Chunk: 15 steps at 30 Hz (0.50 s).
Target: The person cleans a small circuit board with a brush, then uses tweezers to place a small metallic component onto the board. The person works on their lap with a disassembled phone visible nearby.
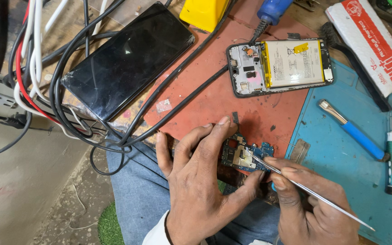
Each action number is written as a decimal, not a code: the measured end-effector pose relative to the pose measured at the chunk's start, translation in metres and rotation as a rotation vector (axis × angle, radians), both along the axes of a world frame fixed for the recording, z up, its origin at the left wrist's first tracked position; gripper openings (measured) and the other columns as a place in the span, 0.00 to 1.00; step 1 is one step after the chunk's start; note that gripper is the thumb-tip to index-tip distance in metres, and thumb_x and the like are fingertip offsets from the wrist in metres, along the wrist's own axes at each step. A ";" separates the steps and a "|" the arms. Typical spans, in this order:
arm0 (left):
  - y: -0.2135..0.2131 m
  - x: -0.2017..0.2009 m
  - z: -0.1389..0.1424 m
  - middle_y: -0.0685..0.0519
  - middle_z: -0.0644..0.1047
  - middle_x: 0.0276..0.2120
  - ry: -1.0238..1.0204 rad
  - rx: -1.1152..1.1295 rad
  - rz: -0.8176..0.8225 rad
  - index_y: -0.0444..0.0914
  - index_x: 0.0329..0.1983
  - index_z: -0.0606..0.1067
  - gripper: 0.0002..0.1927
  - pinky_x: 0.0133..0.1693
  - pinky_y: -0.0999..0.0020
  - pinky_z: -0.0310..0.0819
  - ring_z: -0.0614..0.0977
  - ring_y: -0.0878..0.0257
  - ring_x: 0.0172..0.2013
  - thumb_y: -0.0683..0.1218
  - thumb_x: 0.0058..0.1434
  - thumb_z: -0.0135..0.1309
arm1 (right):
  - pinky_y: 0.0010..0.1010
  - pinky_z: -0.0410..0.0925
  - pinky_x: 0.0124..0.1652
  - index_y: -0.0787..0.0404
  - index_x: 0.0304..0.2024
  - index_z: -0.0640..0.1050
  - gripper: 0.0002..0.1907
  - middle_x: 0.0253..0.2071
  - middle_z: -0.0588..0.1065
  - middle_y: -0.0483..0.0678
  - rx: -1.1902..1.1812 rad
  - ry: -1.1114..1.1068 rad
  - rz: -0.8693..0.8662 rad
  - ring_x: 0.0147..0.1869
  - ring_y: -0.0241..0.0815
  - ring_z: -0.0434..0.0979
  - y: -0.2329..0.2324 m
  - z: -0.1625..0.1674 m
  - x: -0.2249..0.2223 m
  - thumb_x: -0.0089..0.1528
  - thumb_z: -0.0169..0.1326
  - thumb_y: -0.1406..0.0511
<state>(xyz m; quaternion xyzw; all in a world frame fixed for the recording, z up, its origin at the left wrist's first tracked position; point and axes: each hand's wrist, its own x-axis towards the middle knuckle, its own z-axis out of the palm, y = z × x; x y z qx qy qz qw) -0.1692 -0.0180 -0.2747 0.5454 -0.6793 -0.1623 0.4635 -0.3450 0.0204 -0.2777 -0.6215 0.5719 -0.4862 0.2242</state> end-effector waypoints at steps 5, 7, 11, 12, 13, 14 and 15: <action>-0.001 -0.001 -0.002 0.54 0.77 0.56 -0.009 0.010 0.009 0.38 0.66 0.69 0.45 0.71 0.41 0.29 0.73 0.58 0.62 0.58 0.48 0.70 | 0.32 0.77 0.53 0.64 0.51 0.69 0.11 0.49 0.80 0.63 -0.012 -0.003 -0.003 0.53 0.45 0.84 -0.001 -0.001 -0.002 0.67 0.53 0.71; -0.001 0.000 -0.003 0.54 0.77 0.57 -0.024 -0.022 0.007 0.38 0.67 0.68 0.45 0.72 0.42 0.29 0.73 0.57 0.62 0.58 0.49 0.70 | 0.33 0.77 0.54 0.63 0.51 0.69 0.11 0.49 0.80 0.62 -0.049 0.026 0.021 0.53 0.45 0.84 -0.001 -0.002 -0.001 0.67 0.54 0.71; -0.001 -0.002 -0.006 0.54 0.77 0.57 -0.025 -0.034 0.005 0.37 0.66 0.68 0.45 0.72 0.43 0.29 0.73 0.58 0.62 0.59 0.49 0.71 | 0.32 0.78 0.54 0.61 0.50 0.70 0.11 0.47 0.81 0.59 -0.131 0.046 -0.020 0.52 0.43 0.86 0.001 -0.002 0.005 0.68 0.56 0.70; -0.001 -0.003 -0.007 0.54 0.77 0.56 -0.035 -0.033 0.012 0.37 0.66 0.68 0.46 0.71 0.44 0.29 0.72 0.58 0.62 0.60 0.48 0.71 | 0.33 0.79 0.54 0.61 0.49 0.70 0.11 0.47 0.82 0.59 -0.142 0.027 -0.036 0.51 0.43 0.86 0.001 -0.002 0.007 0.67 0.57 0.71; 0.000 -0.003 -0.007 0.54 0.77 0.55 -0.043 -0.035 0.020 0.37 0.66 0.69 0.46 0.71 0.44 0.29 0.72 0.57 0.62 0.60 0.47 0.71 | 0.33 0.79 0.54 0.61 0.49 0.71 0.10 0.47 0.82 0.59 -0.157 0.008 -0.052 0.50 0.43 0.86 0.002 -0.002 0.010 0.67 0.57 0.71; 0.000 -0.004 -0.008 0.54 0.77 0.55 -0.051 -0.039 0.026 0.37 0.66 0.69 0.46 0.71 0.44 0.29 0.72 0.57 0.62 0.60 0.47 0.71 | 0.33 0.79 0.54 0.61 0.48 0.72 0.10 0.46 0.82 0.60 -0.174 -0.010 -0.070 0.49 0.43 0.86 0.002 -0.002 0.012 0.67 0.58 0.71; 0.000 -0.005 -0.008 0.53 0.77 0.55 -0.050 -0.029 0.024 0.37 0.66 0.69 0.46 0.71 0.43 0.29 0.72 0.57 0.62 0.61 0.46 0.71 | 0.33 0.79 0.54 0.62 0.48 0.72 0.10 0.46 0.82 0.60 -0.174 -0.026 -0.079 0.50 0.44 0.86 0.002 -0.002 0.014 0.66 0.59 0.71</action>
